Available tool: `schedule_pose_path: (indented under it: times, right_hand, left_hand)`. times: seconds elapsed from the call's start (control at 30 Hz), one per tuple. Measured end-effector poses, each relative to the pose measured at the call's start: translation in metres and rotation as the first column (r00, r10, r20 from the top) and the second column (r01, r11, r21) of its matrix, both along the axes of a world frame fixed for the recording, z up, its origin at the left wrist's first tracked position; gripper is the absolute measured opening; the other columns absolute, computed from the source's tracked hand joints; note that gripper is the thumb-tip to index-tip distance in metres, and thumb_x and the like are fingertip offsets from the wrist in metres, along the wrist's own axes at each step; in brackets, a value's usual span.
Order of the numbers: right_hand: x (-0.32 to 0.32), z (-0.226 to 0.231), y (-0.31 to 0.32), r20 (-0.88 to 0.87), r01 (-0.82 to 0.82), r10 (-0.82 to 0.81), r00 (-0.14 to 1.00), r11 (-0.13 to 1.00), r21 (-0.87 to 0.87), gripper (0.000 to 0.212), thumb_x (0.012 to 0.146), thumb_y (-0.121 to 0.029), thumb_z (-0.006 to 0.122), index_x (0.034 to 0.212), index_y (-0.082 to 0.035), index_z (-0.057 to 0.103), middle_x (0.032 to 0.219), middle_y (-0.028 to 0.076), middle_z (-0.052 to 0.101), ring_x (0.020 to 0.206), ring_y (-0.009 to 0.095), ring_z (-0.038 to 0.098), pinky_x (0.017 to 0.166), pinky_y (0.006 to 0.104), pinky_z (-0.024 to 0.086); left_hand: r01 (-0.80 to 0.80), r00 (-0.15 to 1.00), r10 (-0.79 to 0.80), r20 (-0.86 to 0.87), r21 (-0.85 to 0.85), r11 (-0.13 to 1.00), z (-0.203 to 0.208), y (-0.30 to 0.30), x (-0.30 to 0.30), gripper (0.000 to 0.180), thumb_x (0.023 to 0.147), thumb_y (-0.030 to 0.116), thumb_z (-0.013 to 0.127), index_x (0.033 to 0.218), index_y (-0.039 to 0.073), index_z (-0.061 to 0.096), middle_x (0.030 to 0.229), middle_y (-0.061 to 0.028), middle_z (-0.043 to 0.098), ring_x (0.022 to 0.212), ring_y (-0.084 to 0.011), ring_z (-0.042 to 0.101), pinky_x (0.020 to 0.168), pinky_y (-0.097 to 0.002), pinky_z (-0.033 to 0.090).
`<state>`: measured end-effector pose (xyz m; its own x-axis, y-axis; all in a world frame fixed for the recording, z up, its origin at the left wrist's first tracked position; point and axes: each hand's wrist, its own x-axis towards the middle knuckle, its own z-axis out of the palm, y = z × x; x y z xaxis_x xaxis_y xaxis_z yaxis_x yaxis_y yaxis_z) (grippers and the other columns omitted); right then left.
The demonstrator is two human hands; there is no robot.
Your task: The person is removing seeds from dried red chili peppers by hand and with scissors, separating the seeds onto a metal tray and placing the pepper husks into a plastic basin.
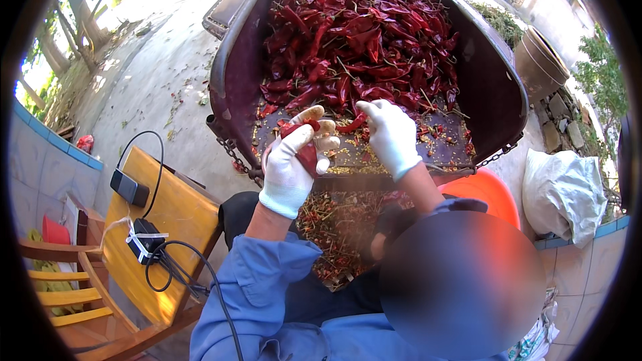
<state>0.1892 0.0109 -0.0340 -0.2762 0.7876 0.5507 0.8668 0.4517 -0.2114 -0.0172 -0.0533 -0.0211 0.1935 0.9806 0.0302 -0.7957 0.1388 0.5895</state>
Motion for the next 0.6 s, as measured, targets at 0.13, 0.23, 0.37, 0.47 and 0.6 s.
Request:
schedule_pose_path:
  times: [0.13, 0.23, 0.37, 0.47, 0.6]
  right_hand:
    - [0.004, -0.016, 0.023, 0.184, 0.022, -0.035, 0.982, 0.997, 0.072, 0.019, 0.078, -0.01, 0.069, 0.096, -0.013, 0.071, 0.095, 0.01, 0.066, 0.086, 0.032, 0.065, 0.074, 0.0455, 0.053]
    - [0.003, -0.01, 0.021, 0.113, 0.026, -0.029, 0.993, 0.999, 0.029, 0.014, 0.077, -0.014, 0.072, 0.091, -0.013, 0.069, 0.092, 0.01, 0.066, 0.086, 0.032, 0.065, 0.073, 0.0452, 0.052]
    - [0.011, -0.004, 0.011, -0.236, 0.014, -0.053, 0.97, 0.986, -0.164, 0.016, 0.081, -0.019, 0.074, 0.094, -0.01, 0.068, 0.087, 0.013, 0.069, 0.076, 0.031, 0.068, 0.07, 0.0425, 0.052]
    - [0.018, 0.008, 0.004, -0.615, -0.227, -0.114, 0.78, 0.864, -0.448, 0.025, 0.09, -0.027, 0.072, 0.101, -0.005, 0.069, 0.084, 0.008, 0.071, 0.067, 0.018, 0.067, 0.059, 0.0316, 0.051]
    - [0.016, 0.038, -0.028, -0.764, -0.538, -0.276, 0.583, 0.573, -0.618, 0.03, 0.098, -0.031, 0.065, 0.103, -0.002, 0.069, 0.081, 0.0, 0.067, 0.063, 0.005, 0.061, 0.05, 0.0196, 0.046]
  left_hand:
    - [0.007, 0.999, -0.002, 0.039, -0.117, 0.993, 0.005, 0.004, 0.003, 0.039, 0.102, 0.035, 0.048, 0.12, 0.002, 0.061, 0.102, -0.0118, 0.066, 0.079, -0.0194, 0.063, 0.051, -0.0273, 0.045]
    - [0.007, 1.0, -0.005, 0.016, -0.165, 0.986, -0.006, 0.009, -0.006, 0.039, 0.103, 0.034, 0.047, 0.113, 0.0, 0.064, 0.097, -0.0123, 0.066, 0.077, -0.0192, 0.063, 0.049, -0.0291, 0.046]
    - [-0.15, 0.937, 0.122, -0.327, -0.062, 0.987, -0.002, 0.008, 0.0, 0.023, 0.102, 0.016, 0.05, 0.111, 0.001, 0.064, 0.087, -0.01, 0.066, 0.066, -0.014, 0.062, 0.047, -0.0241, 0.044]
    - [-0.204, 0.687, 0.282, -0.67, 0.194, 0.959, 0.006, 0.001, 0.012, 0.023, 0.096, 0.009, 0.062, 0.116, 0.0, 0.067, 0.082, -0.0031, 0.064, 0.063, -0.0066, 0.057, 0.05, -0.0217, 0.042]
    - [0.029, 0.209, 0.661, -0.721, 0.68, 0.733, 0.007, 0.0, 0.02, 0.041, 0.083, 0.007, 0.074, 0.124, 0.008, 0.068, 0.078, -0.0012, 0.059, 0.063, -0.0087, 0.052, 0.059, -0.0253, 0.045]
